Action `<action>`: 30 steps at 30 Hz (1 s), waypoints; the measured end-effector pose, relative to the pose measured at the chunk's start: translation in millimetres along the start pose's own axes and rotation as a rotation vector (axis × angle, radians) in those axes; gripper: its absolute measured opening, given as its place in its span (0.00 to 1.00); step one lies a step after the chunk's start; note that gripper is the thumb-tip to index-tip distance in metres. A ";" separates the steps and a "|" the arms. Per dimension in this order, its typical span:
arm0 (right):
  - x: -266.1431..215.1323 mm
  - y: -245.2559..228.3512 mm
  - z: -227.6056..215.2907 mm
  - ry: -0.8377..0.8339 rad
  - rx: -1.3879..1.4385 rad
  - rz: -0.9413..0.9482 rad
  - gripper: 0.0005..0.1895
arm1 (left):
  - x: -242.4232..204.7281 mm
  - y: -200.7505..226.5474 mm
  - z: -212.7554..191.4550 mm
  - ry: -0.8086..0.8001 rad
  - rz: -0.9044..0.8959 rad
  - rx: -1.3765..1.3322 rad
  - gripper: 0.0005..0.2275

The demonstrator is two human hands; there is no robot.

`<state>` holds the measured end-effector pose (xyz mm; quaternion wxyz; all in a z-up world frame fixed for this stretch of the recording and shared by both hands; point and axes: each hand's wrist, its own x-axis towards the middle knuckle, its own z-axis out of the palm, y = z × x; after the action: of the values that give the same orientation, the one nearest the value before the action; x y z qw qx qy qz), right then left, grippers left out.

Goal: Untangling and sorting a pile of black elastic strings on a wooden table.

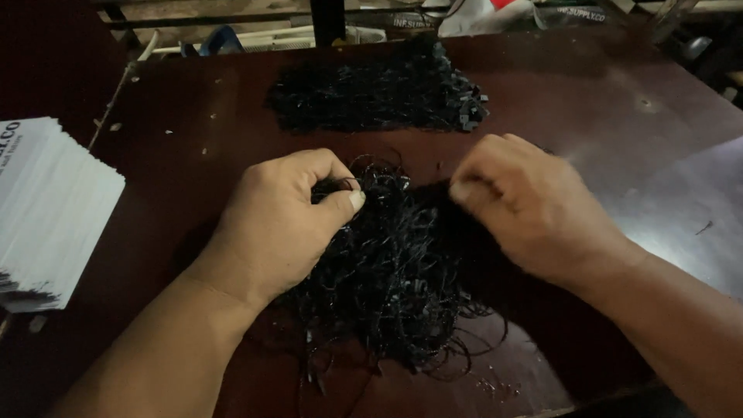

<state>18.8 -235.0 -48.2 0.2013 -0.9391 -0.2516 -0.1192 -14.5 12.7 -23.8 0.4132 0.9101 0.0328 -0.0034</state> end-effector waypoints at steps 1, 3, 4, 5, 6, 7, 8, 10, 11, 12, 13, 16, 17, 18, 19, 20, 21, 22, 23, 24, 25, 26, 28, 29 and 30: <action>-2.3 -4.7 -2.7 -0.002 0.002 0.003 0.08 | 2.4 -4.0 2.5 -0.004 -0.002 0.001 0.07; -2.3 -16.6 -8.5 0.012 0.064 0.336 0.08 | 7.2 -12.8 3.5 0.074 0.119 -0.004 0.06; -1.9 -17.1 -8.1 0.009 0.067 0.329 0.08 | 7.4 -14.6 3.4 0.079 0.114 -0.002 0.06; -1.1 -17.5 -7.9 0.017 0.048 0.320 0.10 | 7.9 -16.0 3.1 0.080 0.124 -0.023 0.05; 0.3 -16.2 -9.3 0.031 0.025 0.311 0.13 | 10.3 -15.7 3.8 0.081 0.142 -0.046 0.04; -0.5 -12.4 -4.7 0.034 0.025 0.304 0.13 | 12.2 -21.8 4.0 0.088 0.143 -0.046 0.04; -1.4 -7.0 -2.9 0.082 0.004 0.231 0.12 | 15.5 -25.4 5.5 0.114 0.256 -0.039 0.03; 1.7 -5.9 -7.7 0.148 -0.026 0.145 0.11 | 17.8 -21.3 2.9 0.156 0.386 -0.031 0.03; 5.0 -9.9 -12.3 0.092 -0.001 0.284 0.12 | 16.6 -15.3 -0.1 0.123 0.292 -0.023 0.03; 3.4 -14.2 -12.2 0.024 0.034 0.433 0.13 | 12.5 -12.9 -0.6 0.076 0.185 -0.009 0.04; 5.3 -13.7 -13.1 0.031 0.036 0.432 0.13 | 14.6 -10.1 -1.8 0.078 0.191 -0.005 0.04; 1.2 -10.8 -10.1 0.130 0.228 0.594 0.12 | 12.6 -9.5 -0.4 0.049 0.162 -0.119 0.05; 0.0 -8.0 -11.0 0.143 0.174 0.590 0.09 | 12.3 -7.8 -1.2 0.025 0.115 -0.083 0.05; -0.2 -4.2 -13.9 0.165 0.119 0.582 0.08 | 13.4 -3.9 -2.4 0.005 0.076 -0.047 0.06; 0.9 -1.6 -14.5 0.172 0.119 0.581 0.08 | 14.5 -3.7 -1.1 0.008 0.083 -0.046 0.06; 0.5 0.1 -13.2 0.170 0.177 0.552 0.08 | 14.6 -5.7 0.9 0.018 0.101 -0.062 0.06; 0.2 1.5 -11.5 0.168 0.236 0.523 0.10 | 14.6 -8.1 2.7 0.027 0.120 -0.079 0.07; 1.8 1.9 -13.6 0.171 0.235 0.523 0.10 | 16.2 -2.6 1.4 0.028 0.123 -0.079 0.07; 3.1 1.7 -15.5 0.122 0.238 0.516 0.13 | 17.3 2.7 -0.2 0.017 0.081 -0.019 0.08; 3.9 0.5 -16.5 0.071 0.243 0.508 0.17 | 17.0 6.9 -2.1 0.006 0.035 0.042 0.09; 8.2 -5.4 -19.6 0.071 0.243 0.507 0.17 | 21.1 10.4 -2.9 0.007 0.035 0.042 0.09; 11.1 -11.8 -21.2 0.060 0.231 0.642 0.15 | 23.7 12.6 -2.8 0.030 0.159 0.139 0.11; 13.1 -17.0 -22.1 0.050 0.220 0.779 0.12 | 27.4 26.1 -5.6 0.052 0.284 0.237 0.13; 12.2 -16.0 -21.9 0.074 0.198 0.753 0.12 | 28.1 38.1 -8.6 0.001 0.263 0.262 0.15; 10.9 -14.5 -22.6 0.103 0.174 0.729 0.12 | 29.3 50.9 -11.1 -0.050 0.247 0.286 0.17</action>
<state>17.7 -228.8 -20.0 0.3219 -0.9392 0.1004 -0.0652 17.7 -10.7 20.8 0.2778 0.9562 -0.0904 0.0203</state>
